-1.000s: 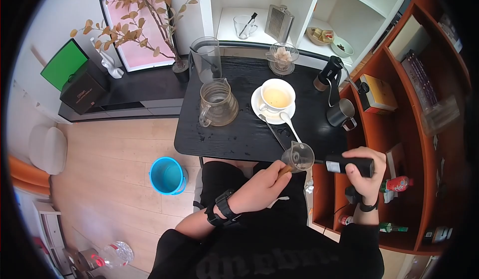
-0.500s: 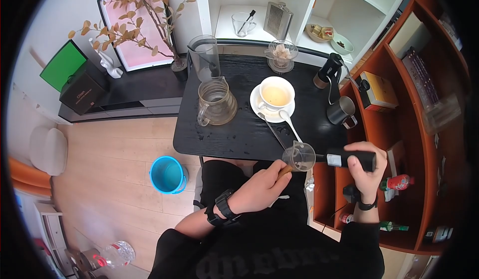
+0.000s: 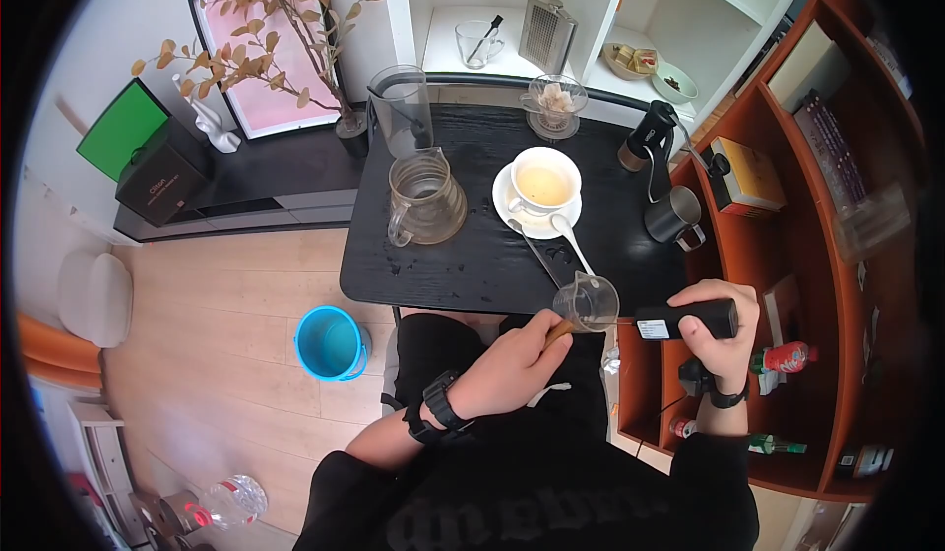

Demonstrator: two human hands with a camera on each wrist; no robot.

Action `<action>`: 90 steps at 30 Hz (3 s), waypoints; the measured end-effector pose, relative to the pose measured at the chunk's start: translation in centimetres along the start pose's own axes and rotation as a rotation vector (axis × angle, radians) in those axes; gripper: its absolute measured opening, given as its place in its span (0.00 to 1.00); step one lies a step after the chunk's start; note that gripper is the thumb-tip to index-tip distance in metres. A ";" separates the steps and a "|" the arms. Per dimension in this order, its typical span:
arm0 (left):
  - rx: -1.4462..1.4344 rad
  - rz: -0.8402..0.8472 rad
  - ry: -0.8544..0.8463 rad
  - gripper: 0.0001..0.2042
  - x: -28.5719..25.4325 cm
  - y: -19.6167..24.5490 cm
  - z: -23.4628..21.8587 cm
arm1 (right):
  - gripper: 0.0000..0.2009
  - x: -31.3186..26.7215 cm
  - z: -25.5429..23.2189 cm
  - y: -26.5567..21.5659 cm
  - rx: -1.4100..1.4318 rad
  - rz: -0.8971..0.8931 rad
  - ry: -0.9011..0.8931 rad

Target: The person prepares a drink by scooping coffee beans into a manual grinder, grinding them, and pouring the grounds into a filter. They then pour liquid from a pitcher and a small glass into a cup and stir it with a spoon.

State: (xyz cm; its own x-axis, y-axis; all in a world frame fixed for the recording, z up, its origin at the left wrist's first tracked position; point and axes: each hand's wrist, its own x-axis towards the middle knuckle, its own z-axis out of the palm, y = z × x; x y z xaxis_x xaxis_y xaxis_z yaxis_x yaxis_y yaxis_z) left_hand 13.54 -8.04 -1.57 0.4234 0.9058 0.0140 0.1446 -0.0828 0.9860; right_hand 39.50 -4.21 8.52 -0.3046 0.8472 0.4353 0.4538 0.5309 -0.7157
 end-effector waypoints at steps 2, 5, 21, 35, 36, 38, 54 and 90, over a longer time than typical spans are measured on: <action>-0.003 0.003 0.000 0.12 0.0 0.1 -0.1 | 0.11 0.0 0.5 -0.1 -0.002 -0.036 0.062; 0.002 -0.010 0.005 0.11 0.1 0.6 -0.3 | 0.17 -0.3 0.4 0.2 -0.022 -0.001 0.054; 0.002 -0.005 -0.011 0.11 -0.1 1.2 -0.4 | 0.11 -0.8 0.5 -1.1 -0.083 -0.009 0.163; -0.030 -0.072 -0.069 0.10 -0.5 1.6 -0.5 | 0.15 -1.1 0.6 -0.4 -0.147 -0.089 0.276; -0.040 -0.073 -0.065 0.10 -0.4 1.4 -0.7 | 0.15 -1.2 0.0 -0.4 -0.228 -0.061 0.237; -0.053 -0.067 -0.061 0.10 -0.5 1.3 -0.7 | 0.14 -1.2 -0.7 0.2 0.116 -0.012 0.015; -0.091 -0.055 -0.084 0.12 -0.4 1.8 -0.7 | 0.16 -1.5 0.1 0.6 -0.065 -0.095 0.337; -0.004 0.004 -0.033 0.11 -0.2 1.6 -0.8 | 0.16 -1.6 0.9 1.0 -0.019 -0.123 0.294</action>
State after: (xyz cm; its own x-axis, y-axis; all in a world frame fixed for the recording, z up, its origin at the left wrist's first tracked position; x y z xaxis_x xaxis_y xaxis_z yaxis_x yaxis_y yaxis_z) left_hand 12.97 -8.05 0.18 0.4534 0.8912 0.0126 0.1389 -0.0846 0.9867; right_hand 39.69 -5.05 6.61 -0.1040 0.7449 0.6590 0.4451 0.6274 -0.6389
